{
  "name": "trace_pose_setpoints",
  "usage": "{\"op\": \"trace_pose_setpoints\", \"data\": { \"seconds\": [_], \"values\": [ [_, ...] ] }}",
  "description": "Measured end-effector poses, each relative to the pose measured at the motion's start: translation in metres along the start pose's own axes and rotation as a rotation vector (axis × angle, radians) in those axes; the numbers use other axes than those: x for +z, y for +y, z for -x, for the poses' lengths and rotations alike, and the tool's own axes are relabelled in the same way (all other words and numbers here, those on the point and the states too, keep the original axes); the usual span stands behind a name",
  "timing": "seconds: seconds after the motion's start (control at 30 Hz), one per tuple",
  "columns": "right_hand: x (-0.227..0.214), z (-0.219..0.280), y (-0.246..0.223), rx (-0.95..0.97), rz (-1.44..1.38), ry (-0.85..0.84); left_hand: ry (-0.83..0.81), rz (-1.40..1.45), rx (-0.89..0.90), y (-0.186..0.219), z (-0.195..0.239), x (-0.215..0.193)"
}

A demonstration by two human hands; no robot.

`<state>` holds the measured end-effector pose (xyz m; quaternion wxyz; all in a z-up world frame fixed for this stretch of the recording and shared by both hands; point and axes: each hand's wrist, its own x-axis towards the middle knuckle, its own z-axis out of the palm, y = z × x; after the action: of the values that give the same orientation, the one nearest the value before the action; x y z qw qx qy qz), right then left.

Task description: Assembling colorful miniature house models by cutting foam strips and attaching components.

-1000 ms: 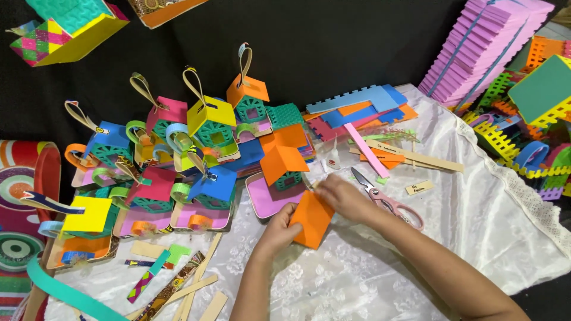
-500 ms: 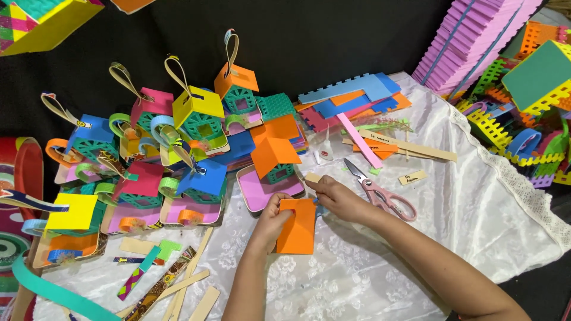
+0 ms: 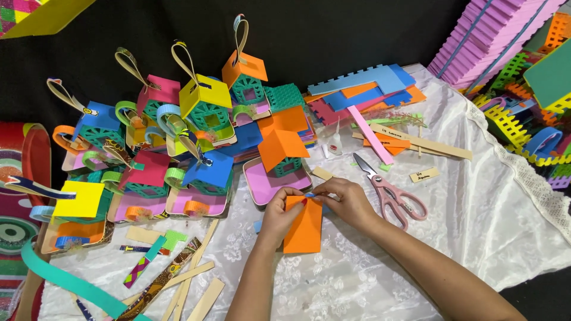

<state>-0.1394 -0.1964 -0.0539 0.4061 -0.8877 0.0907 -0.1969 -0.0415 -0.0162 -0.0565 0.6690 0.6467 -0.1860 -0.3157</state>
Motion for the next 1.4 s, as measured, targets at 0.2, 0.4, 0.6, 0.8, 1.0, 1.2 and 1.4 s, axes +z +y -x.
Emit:
{"op": "trace_pose_setpoints", "data": {
  "seconds": [0.2, 0.4, 0.6, 0.8, 1.0, 1.2, 1.4],
  "values": [
    [0.001, 0.000, -0.008, -0.007, -0.031, 0.042, 0.056, -0.024, 0.081, -0.002, 0.003, 0.005],
    [-0.003, 0.002, -0.013, 0.022, -0.056, 0.005, 0.051, -0.090, 0.144, -0.007, -0.002, 0.006],
    [-0.005, 0.000, -0.009, 0.047, -0.077, -0.034, 0.100, -0.106, 0.141, -0.006, -0.002, 0.009],
    [-0.013, -0.001, -0.002, 0.092, -0.118, -0.100, 0.081, -0.110, 0.147, -0.005, 0.000, 0.011],
    [-0.041, -0.008, -0.006, 0.150, -0.131, -0.117, 0.000, 0.004, 0.095, -0.012, -0.002, 0.015],
    [-0.025, -0.006, -0.007, 0.141, -0.186, -0.116, -0.001, 0.009, 0.114, -0.018, -0.009, 0.014],
    [-0.011, 0.003, -0.012, 0.215, -0.456, -0.068, 0.093, -0.082, 0.262, -0.009, -0.006, 0.002]
  ]
}}
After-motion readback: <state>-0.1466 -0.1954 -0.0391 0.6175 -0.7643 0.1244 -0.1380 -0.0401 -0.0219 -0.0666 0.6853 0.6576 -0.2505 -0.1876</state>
